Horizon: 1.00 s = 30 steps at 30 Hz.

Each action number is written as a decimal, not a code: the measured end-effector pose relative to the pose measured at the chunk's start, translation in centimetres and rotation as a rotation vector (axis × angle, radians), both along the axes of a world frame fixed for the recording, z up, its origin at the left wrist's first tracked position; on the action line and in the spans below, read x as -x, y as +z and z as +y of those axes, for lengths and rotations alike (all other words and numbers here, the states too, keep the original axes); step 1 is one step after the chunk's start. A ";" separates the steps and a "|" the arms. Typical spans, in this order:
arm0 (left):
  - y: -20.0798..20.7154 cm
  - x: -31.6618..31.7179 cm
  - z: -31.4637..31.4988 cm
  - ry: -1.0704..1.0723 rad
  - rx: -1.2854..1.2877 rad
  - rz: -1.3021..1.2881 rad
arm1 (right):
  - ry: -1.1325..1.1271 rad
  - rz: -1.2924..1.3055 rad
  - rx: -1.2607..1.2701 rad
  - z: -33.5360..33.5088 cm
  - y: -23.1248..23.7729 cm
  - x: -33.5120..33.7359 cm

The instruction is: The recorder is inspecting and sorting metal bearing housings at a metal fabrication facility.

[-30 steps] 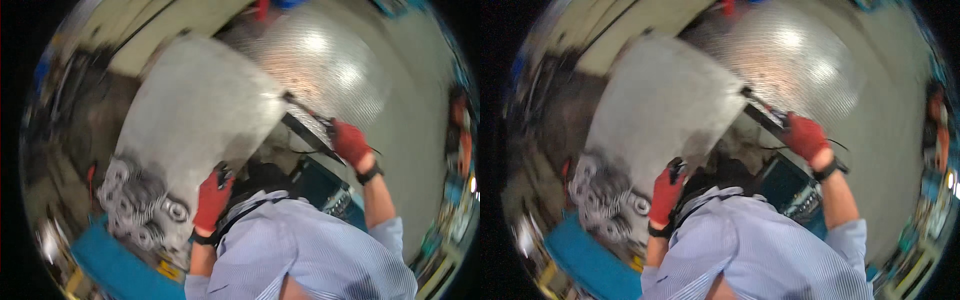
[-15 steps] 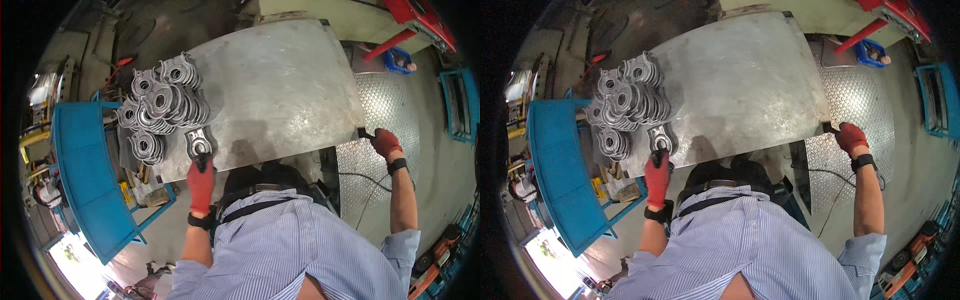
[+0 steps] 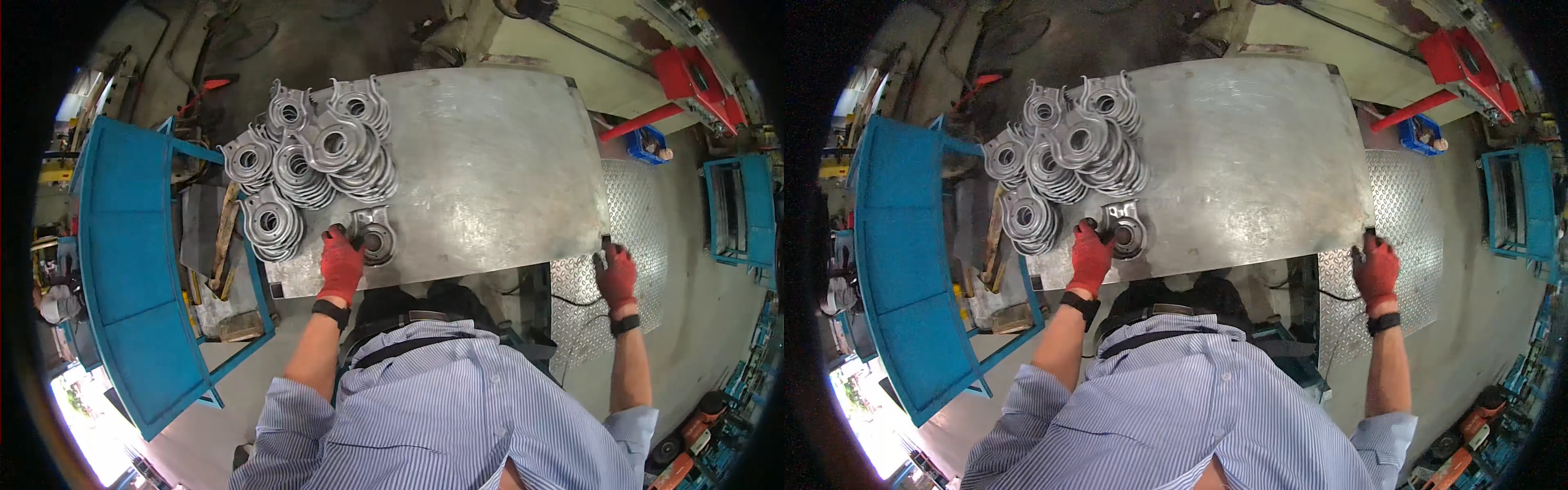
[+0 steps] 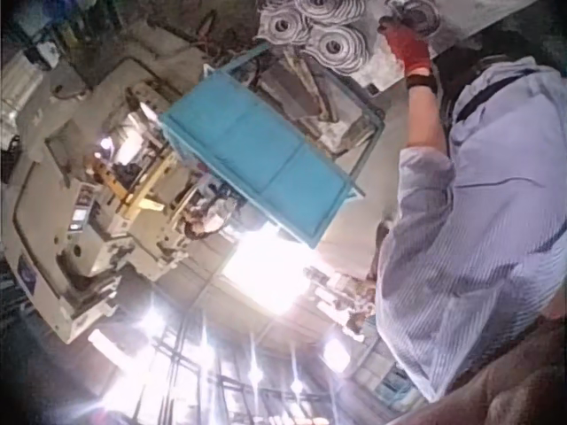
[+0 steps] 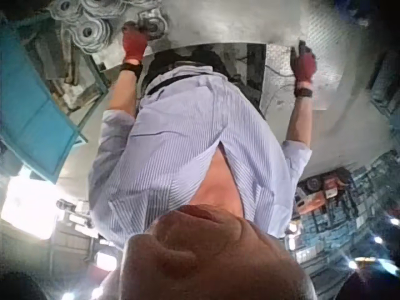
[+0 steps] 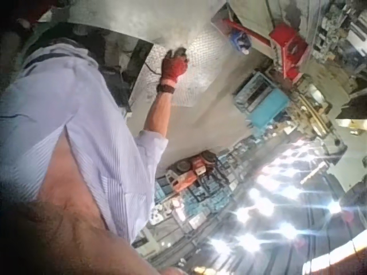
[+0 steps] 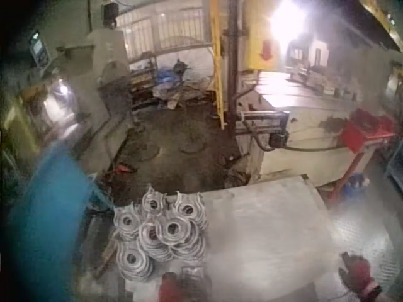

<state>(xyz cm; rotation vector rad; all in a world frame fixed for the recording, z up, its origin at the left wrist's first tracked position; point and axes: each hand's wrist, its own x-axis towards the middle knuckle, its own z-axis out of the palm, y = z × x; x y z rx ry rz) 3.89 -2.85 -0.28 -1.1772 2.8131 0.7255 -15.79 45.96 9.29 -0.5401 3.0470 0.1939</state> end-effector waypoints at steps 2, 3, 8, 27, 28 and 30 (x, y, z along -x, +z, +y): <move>-0.7 -1.1 -0.9 -0.044 -0.014 0.062 | 0.125 -0.029 0.191 -3.1 -1.2 -3.7; -2.2 -1.8 -1.5 -0.082 -0.012 0.089 | 0.117 -0.133 0.276 -5.3 -1.7 -5.6; -2.2 -1.9 -3.7 -0.350 -0.181 0.039 | 0.097 -0.460 0.605 -18.2 -5.1 -13.7; 11.6 -11.6 -15.2 -0.062 -0.214 0.249 | 0.387 -0.400 0.617 -50.6 0.2 -18.1; 11.2 -11.5 -16.3 -0.036 -0.216 0.261 | 0.435 -0.334 0.592 -51.8 0.0 -18.0; 10.4 -11.0 -18.3 0.014 -0.210 0.292 | 0.454 -0.259 0.572 -54.0 -0.3 -17.5</move>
